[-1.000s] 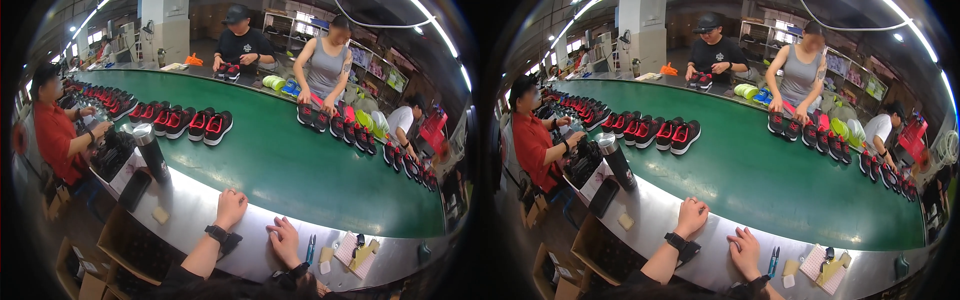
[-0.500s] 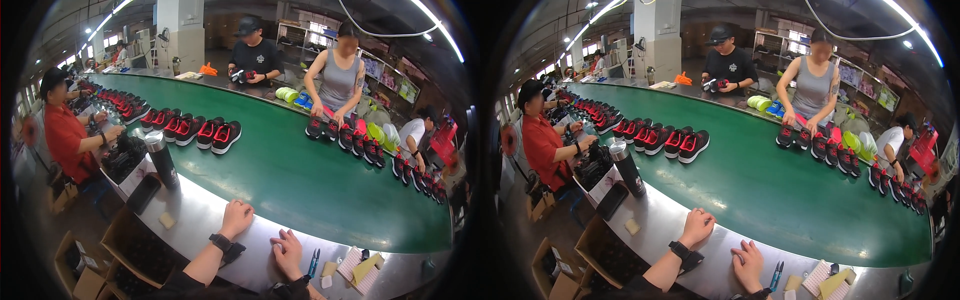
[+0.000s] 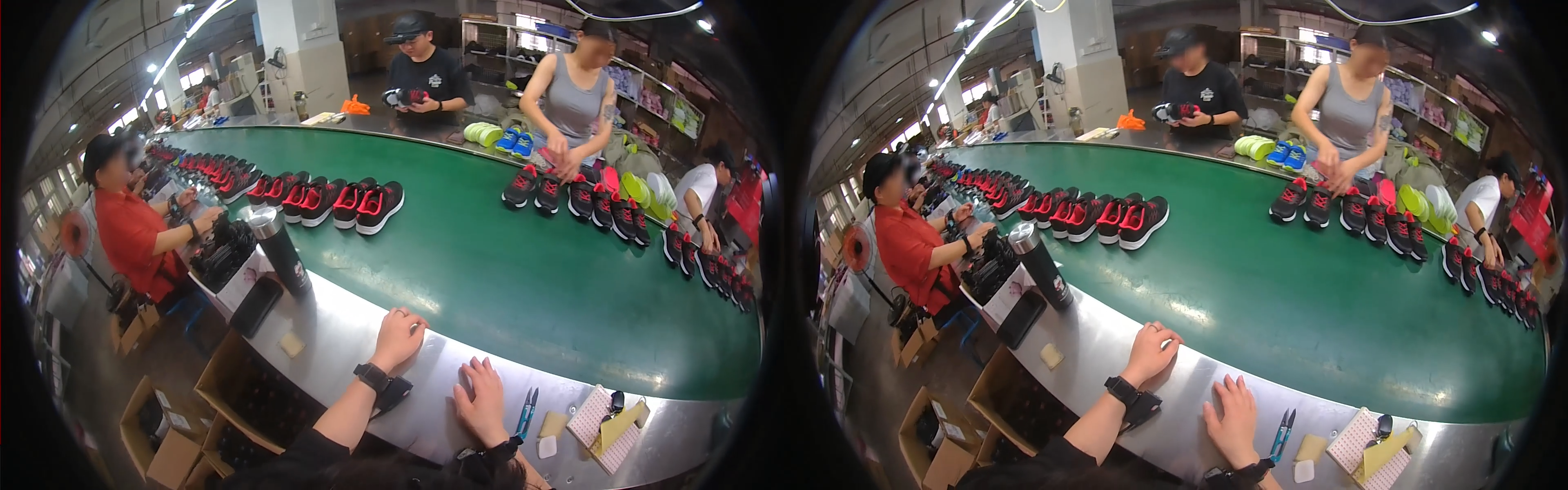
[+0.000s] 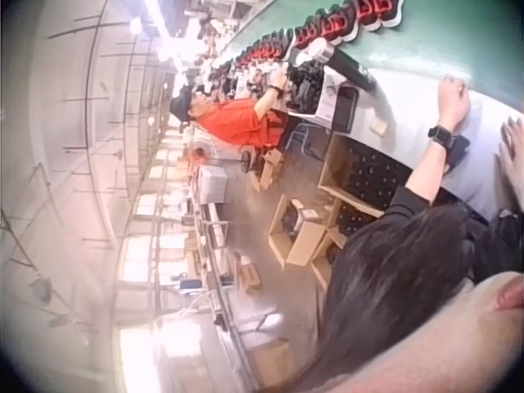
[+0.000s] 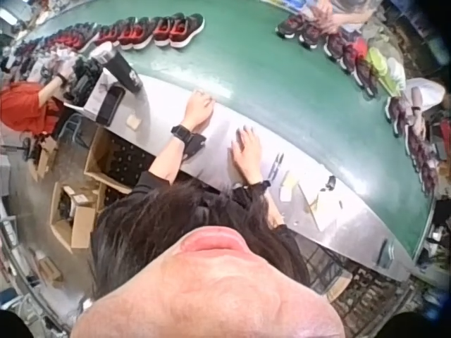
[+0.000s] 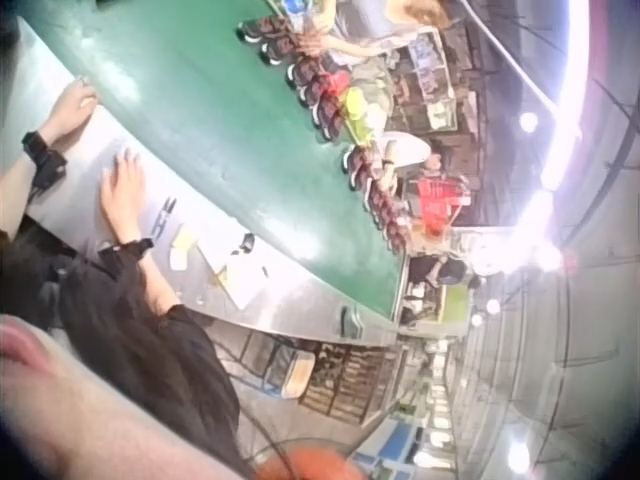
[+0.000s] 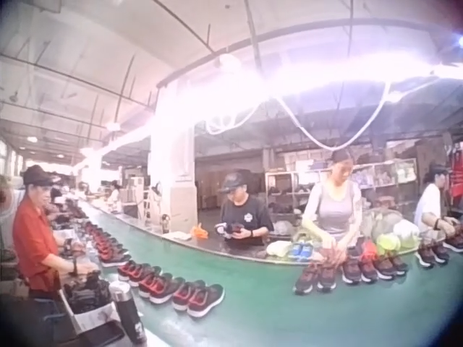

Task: Inspecting shoes for quality and organizing them on an assembly line conveyor.

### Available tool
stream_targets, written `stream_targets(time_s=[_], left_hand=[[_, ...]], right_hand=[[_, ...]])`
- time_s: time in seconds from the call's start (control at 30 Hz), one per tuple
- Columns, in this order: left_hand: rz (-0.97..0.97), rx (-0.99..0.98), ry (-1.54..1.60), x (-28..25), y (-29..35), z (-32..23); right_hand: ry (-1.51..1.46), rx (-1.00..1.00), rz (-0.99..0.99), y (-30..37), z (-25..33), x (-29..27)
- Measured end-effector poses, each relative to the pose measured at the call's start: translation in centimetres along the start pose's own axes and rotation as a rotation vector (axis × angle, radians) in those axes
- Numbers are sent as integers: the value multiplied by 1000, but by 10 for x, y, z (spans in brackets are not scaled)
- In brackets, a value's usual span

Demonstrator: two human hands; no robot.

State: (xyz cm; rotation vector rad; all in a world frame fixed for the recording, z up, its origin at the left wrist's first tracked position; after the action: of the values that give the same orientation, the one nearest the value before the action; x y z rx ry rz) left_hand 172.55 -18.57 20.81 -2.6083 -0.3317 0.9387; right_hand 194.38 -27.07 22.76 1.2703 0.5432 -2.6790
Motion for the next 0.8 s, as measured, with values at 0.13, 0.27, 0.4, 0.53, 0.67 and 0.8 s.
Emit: stream_targets(time_s=[0.13, 0.27, 0.4, 0.53, 0.67, 0.8], left_hand=[[37, 2, 15, 1, -3, -9], [23, 11, 42, 3, -1, -14], [17, 35, 34, 1, 1, -11], [12, 13, 47, 1, 1, -5], [3, 22, 59, 3, -3, -7], [33, -8, 80, 6, -2, -3]], right_hand=[[-36, 8, -1, 3, -4, -2], [1, 19, 21, 4, -3, -5], [22, 24, 39, 5, -1, -2], [26, 6, 7, -2, 3, -5], [35, 15, -7, -4, 0, -3], [27, 24, -33, -5, 0, -4]])
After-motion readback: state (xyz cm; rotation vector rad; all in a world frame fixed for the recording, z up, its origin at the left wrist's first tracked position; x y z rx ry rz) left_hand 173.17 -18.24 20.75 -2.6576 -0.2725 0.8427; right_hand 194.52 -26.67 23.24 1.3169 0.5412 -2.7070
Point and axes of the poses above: each hand's wrist, its own y-axis away from the middle knuckle, its own x-axis out of the palm, z = x × y, the point moved 4 cm from there along -y, towards the middle knuckle, and after that the axes turned 5 degrees about y, right-handed, at the moved point
